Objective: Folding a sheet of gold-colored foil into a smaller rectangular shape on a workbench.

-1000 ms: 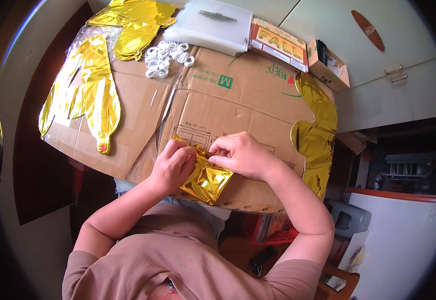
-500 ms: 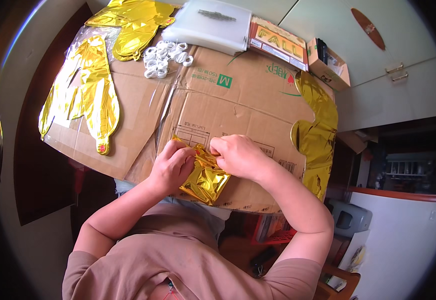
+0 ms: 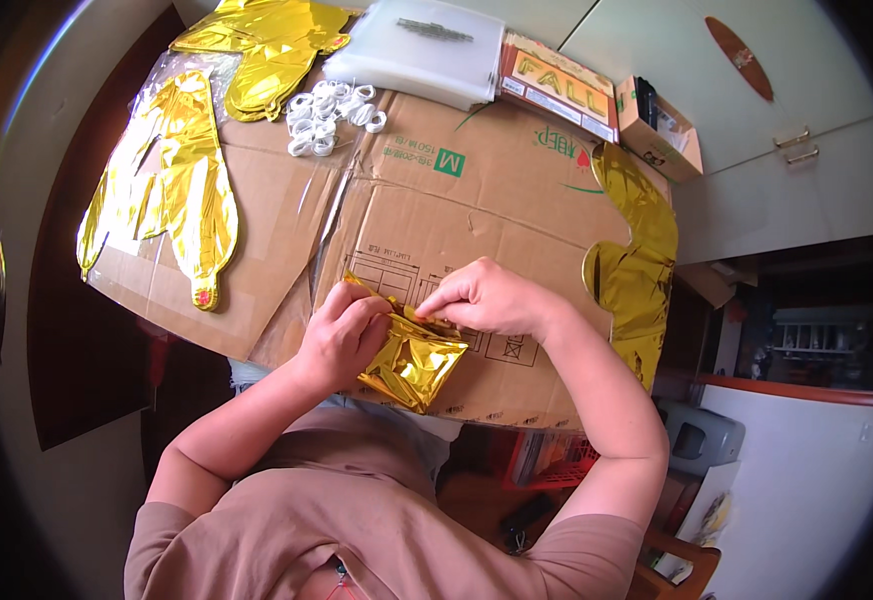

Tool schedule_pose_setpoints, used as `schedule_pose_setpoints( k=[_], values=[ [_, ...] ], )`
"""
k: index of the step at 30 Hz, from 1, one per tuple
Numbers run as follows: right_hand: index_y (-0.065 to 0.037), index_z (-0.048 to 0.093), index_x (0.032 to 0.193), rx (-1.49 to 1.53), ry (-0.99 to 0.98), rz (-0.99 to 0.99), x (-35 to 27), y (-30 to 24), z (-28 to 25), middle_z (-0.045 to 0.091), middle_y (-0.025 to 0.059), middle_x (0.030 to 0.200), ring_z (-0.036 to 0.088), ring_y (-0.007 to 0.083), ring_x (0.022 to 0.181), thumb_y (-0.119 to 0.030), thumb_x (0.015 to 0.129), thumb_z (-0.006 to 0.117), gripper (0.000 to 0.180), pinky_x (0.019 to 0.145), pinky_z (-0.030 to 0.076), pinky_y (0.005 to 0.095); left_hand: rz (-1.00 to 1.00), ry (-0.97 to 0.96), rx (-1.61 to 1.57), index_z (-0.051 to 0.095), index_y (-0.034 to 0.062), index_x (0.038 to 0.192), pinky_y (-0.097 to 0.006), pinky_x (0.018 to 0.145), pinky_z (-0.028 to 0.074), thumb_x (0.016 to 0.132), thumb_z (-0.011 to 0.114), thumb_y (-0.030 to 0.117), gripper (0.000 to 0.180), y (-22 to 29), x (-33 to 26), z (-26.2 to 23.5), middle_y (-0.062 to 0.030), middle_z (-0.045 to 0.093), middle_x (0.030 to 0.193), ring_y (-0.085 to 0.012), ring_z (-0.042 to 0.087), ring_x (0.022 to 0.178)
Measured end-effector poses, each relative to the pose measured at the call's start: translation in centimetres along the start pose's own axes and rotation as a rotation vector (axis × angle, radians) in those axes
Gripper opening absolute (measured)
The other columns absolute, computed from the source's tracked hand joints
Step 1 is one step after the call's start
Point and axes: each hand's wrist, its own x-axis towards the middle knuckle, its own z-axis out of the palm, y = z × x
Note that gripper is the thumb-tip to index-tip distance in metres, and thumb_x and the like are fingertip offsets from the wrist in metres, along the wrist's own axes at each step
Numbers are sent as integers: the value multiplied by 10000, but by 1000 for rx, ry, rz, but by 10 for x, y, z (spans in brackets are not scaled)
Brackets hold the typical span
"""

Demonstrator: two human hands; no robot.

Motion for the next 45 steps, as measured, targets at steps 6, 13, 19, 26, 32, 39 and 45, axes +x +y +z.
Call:
schedule_pose_setpoints(
  k=[6, 13, 19, 26, 32, 39, 45],
  values=[
    [-84, 791, 1042, -212, 8, -144, 3, -3, 2, 679, 46, 897, 644, 155, 844, 29, 841, 675, 258, 765, 515, 291, -4, 0, 2, 661, 21, 1003, -373, 686, 543, 799, 739, -38, 227, 0, 0, 0, -136, 602, 923, -294, 631, 801],
    [-94, 791, 1046, -153, 25, -324, 6, 15, 1, 664, 43, 874, 621, 153, 826, -35, 833, 737, 228, 735, 489, 286, 6, -7, -4, 664, 22, 1004, -370, 676, 541, 785, 753, -35, 242, 1, 1, -1, -136, 595, 924, -294, 627, 797],
    [-78, 785, 1052, -99, -6, -197, 1, 6, 3, 687, 59, 878, 643, 152, 775, -63, 881, 701, 191, 714, 510, 291, 8, -5, -6, 663, 21, 1010, -369, 666, 538, 777, 758, -34, 257, 0, 0, -1, -137, 592, 928, -293, 625, 793],
    [-56, 771, 1083, 24, -97, -101, 1, 0, -3, 709, 69, 887, 657, 141, 808, -77, 895, 697, 203, 723, 517, 303, 6, -6, -6, 666, 25, 1008, -371, 671, 539, 771, 761, -27, 261, 0, 0, -1, -139, 593, 930, -295, 625, 806],
    [-59, 770, 1093, -75, -137, -76, 4, -4, -5, 662, 65, 840, 611, 123, 758, -75, 864, 723, 235, 686, 495, 283, -2, -12, -5, 668, 27, 1009, -373, 678, 542, 765, 762, -26, 267, 1, 0, -2, -142, 594, 933, -298, 626, 810],
    [-74, 772, 1096, -113, -81, -148, 5, -2, 0, 599, 47, 809, 592, 132, 741, -93, 838, 755, 259, 662, 476, 288, -3, -18, -7, 671, 28, 1002, -372, 686, 547, 763, 760, -25, 260, 1, 0, -2, -142, 598, 937, -299, 629, 817],
    [-105, 777, 1075, -268, 18, -243, 6, 8, 9, 595, 76, 802, 621, 207, 748, -96, 812, 752, 264, 673, 491, 335, 2, -14, -2, 672, 30, 998, -373, 676, 544, 758, 758, -30, 263, 0, 0, -1, -137, 598, 929, -293, 629, 812]
  ],
)
